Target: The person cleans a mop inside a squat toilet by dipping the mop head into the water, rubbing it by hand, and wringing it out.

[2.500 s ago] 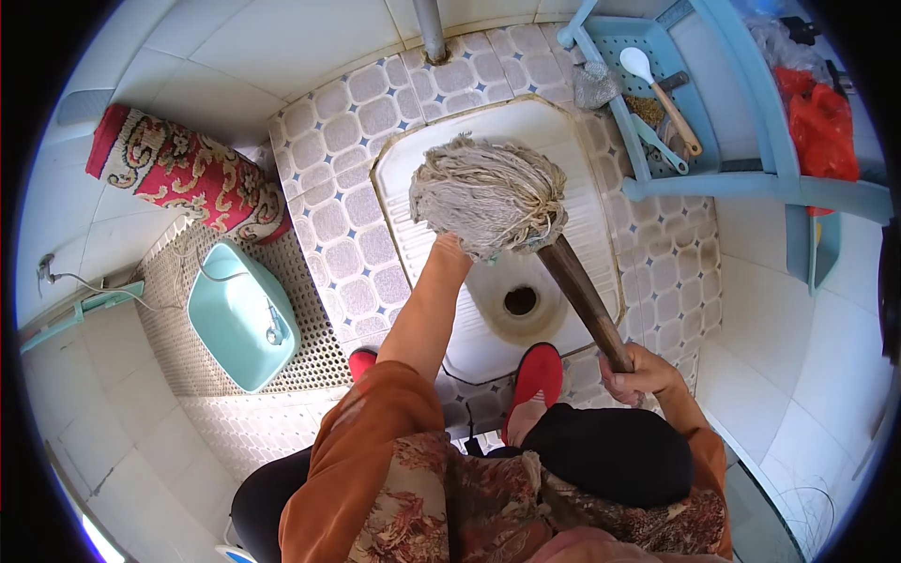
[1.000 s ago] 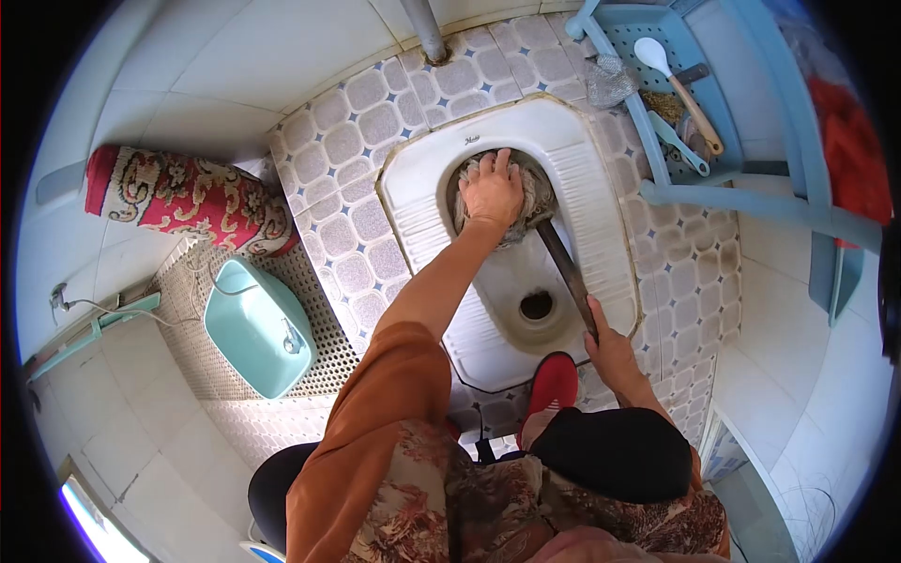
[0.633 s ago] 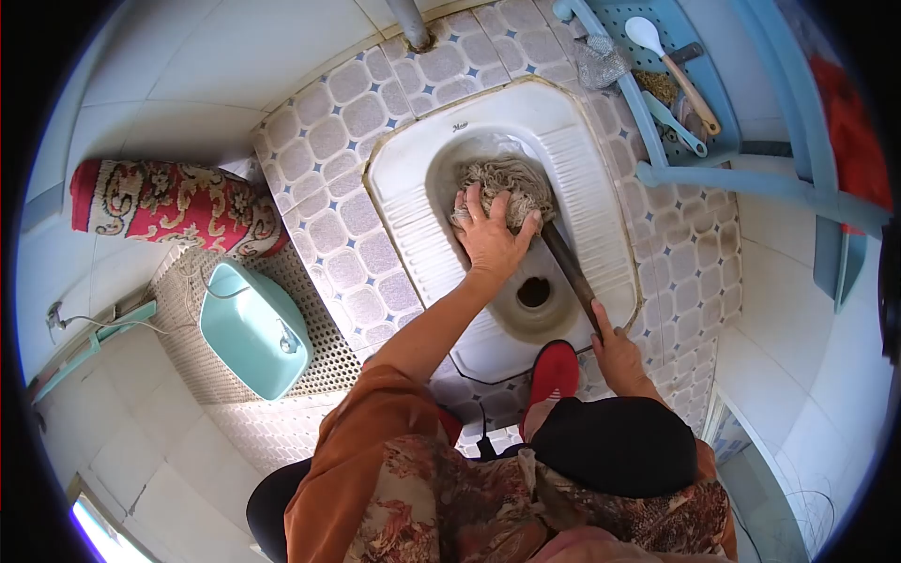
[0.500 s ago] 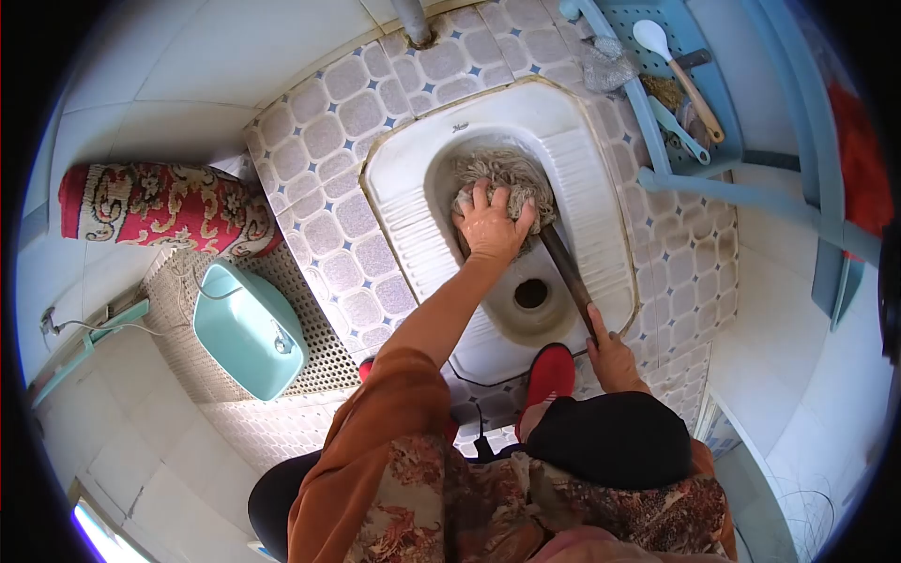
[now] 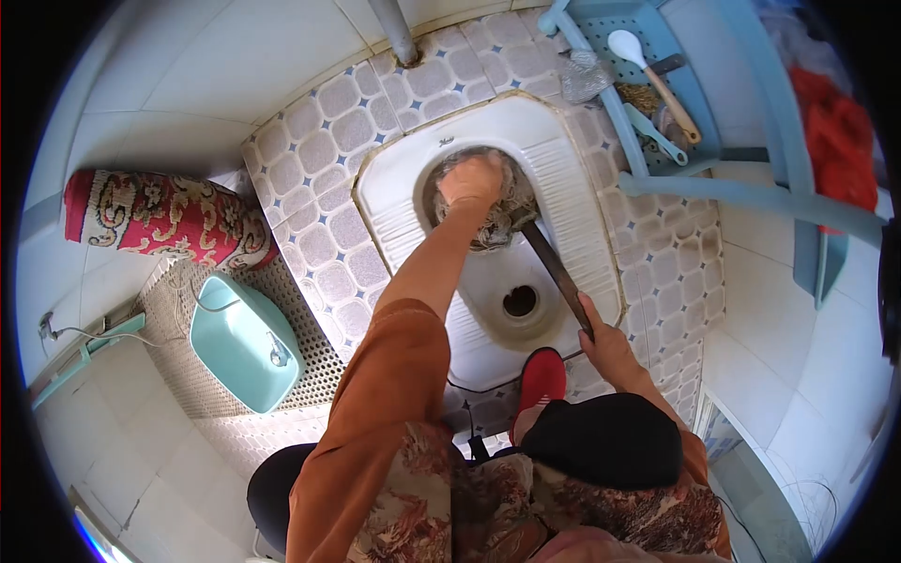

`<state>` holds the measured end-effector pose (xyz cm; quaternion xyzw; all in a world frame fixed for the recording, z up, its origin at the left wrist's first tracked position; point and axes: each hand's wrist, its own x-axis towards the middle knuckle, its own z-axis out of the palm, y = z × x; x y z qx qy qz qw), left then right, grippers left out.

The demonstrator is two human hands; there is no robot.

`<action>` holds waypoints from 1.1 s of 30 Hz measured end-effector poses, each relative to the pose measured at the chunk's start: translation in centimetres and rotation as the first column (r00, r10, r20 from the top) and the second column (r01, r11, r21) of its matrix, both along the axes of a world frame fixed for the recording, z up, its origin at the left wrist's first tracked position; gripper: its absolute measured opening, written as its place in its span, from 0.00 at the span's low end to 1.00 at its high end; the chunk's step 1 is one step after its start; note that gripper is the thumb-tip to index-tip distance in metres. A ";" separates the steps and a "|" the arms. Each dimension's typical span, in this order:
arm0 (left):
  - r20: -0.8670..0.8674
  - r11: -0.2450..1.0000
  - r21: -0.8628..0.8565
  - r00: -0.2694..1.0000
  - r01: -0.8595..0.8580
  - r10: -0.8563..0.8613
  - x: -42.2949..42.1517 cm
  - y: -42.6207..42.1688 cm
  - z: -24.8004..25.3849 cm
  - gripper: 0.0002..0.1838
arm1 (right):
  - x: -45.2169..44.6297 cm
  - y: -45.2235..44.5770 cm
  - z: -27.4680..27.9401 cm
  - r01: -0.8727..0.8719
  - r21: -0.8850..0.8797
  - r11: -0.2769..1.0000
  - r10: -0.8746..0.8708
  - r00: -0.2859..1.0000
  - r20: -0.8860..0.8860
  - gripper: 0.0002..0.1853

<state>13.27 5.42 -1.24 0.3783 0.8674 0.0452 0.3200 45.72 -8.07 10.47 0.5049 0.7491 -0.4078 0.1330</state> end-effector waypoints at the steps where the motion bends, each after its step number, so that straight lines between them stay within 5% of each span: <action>1: 0.013 1.000 0.024 1.000 -0.014 0.014 -0.1 -0.2 -0.5 0.34 | -0.2 0.0 0.3 0.003 0.005 1.000 -0.003 1.000 0.013 0.42; 4: 0.089 0.985 0.146 0.993 -0.091 0.079 -1.4 -2.2 -1.7 0.35 | 0.3 -0.3 -0.2 -0.023 0.046 0.999 0.021 0.999 0.047 0.42; 7: 0.371 0.914 0.296 0.915 -0.278 0.159 -2.7 -5.4 -1.0 0.31 | 1.0 -1.4 -1.1 0.082 0.083 0.993 -0.082 0.997 0.000 0.38; 10: 0.363 0.806 0.508 0.924 -0.305 0.121 -2.1 -7.4 0.6 0.31 | 2.6 -2.4 -2.4 0.175 0.124 0.977 -0.160 0.980 -0.118 0.29; 13: 0.143 0.888 0.415 0.979 -0.195 0.149 0.3 -10.0 3.8 0.42 | 3.3 -3.4 -2.1 0.244 0.158 0.957 -0.215 0.959 -0.183 0.21; 15: 0.190 0.866 0.445 0.969 -0.229 0.158 4.1 -12.5 4.7 0.52 | 3.6 -3.8 -1.9 0.277 0.168 0.946 -0.245 0.951 -0.189 0.19; 17: 0.761 0.816 0.233 0.621 -0.530 0.187 6.5 -14.4 6.3 0.57 | 4.1 -3.6 -1.8 0.280 0.166 0.946 -0.250 0.951 -0.180 0.20; 18: 0.868 0.743 -0.075 0.323 -0.665 0.376 7.0 -14.1 6.8 0.59 | 4.4 -3.5 -1.3 0.260 0.144 0.955 -0.236 0.958 -0.162 0.20; 20: 0.710 0.451 -0.672 -0.339 -0.587 0.617 7.2 -13.6 8.1 0.64 | 4.6 -3.3 0.5 0.229 0.099 0.968 -0.216 0.968 -0.126 0.21; 21: 0.638 0.334 -0.755 -0.516 -0.564 0.571 6.7 -13.0 6.7 0.63 | 5.0 -3.9 0.8 0.204 0.168 0.965 -0.177 0.971 -0.160 0.21; 25: 0.711 0.579 -0.577 -0.703 -0.576 0.009 4.6 -11.5 4.7 0.51 | 7.0 -6.1 1.9 0.099 0.332 0.938 -0.039 0.982 -0.184 0.24; 29: 0.765 0.578 -0.556 -0.640 -0.598 0.073 5.4 -11.1 4.2 0.42 | 7.0 -5.3 2.9 -0.001 0.312 0.950 0.057 0.983 -0.172 0.27; 33: 0.565 0.566 -0.670 -0.824 -0.480 -0.030 5.7 -12.3 5.0 0.39 | 7.9 -3.9 3.3 -0.012 0.125 0.992 0.046 0.962 -0.269 0.28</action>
